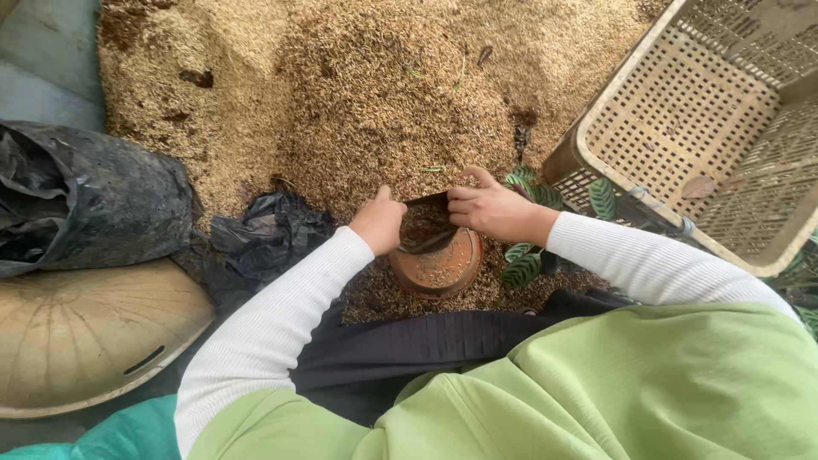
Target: The person removes a plant from a black plastic nursery bag, places it into a terracotta pot, and fills the pot with wood chips from a nearby pile. The person repeats this process with a second plant, adjusting the leaves and packing the wood chips around the base.
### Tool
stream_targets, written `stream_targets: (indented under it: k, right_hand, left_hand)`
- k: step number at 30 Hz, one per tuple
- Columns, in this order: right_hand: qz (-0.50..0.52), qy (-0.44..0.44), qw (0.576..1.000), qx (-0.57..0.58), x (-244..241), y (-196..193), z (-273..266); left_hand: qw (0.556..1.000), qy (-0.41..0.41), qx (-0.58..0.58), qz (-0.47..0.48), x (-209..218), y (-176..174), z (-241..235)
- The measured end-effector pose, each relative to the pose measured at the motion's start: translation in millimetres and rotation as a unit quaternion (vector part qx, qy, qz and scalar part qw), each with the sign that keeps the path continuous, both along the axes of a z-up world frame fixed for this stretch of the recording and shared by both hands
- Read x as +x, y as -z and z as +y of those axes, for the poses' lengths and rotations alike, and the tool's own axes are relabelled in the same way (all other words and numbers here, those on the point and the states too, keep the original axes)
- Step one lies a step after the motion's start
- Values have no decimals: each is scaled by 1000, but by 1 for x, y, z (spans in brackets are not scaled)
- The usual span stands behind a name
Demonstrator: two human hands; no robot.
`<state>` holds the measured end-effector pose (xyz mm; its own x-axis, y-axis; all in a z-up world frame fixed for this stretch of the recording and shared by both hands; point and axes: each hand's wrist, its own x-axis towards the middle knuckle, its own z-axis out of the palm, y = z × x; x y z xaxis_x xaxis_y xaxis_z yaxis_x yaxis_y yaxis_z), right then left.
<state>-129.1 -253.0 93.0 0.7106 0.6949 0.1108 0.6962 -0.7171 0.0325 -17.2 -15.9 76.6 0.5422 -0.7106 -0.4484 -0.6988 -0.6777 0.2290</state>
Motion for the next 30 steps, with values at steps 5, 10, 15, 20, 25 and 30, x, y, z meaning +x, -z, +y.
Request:
stream_targets:
  k: [5, 10, 15, 20, 25, 30]
  right_hand:
    - [34, -24, 999, -3, -6, 4, 11]
    - [133, 48, 989, -34, 4, 41, 50]
    - [273, 28, 957, -91, 22, 77, 71]
    - [164, 0, 980, -112, 20, 83, 65]
    - [148, -6, 975, -167, 8, 64, 59]
    - [179, -95, 969, 142, 20, 23, 40]
  left_hand:
    - [997, -36, -74, 16, -7, 20, 0]
    - [987, -51, -155, -5, -14, 41, -2]
    - [978, -20, -188, -85, -16, 42, -3]
    - [968, -31, -217, -120, -19, 36, -3]
    - [977, -28, -192, -89, -16, 37, -4]
    - [972, -28, -227, -57, -16, 25, -7]
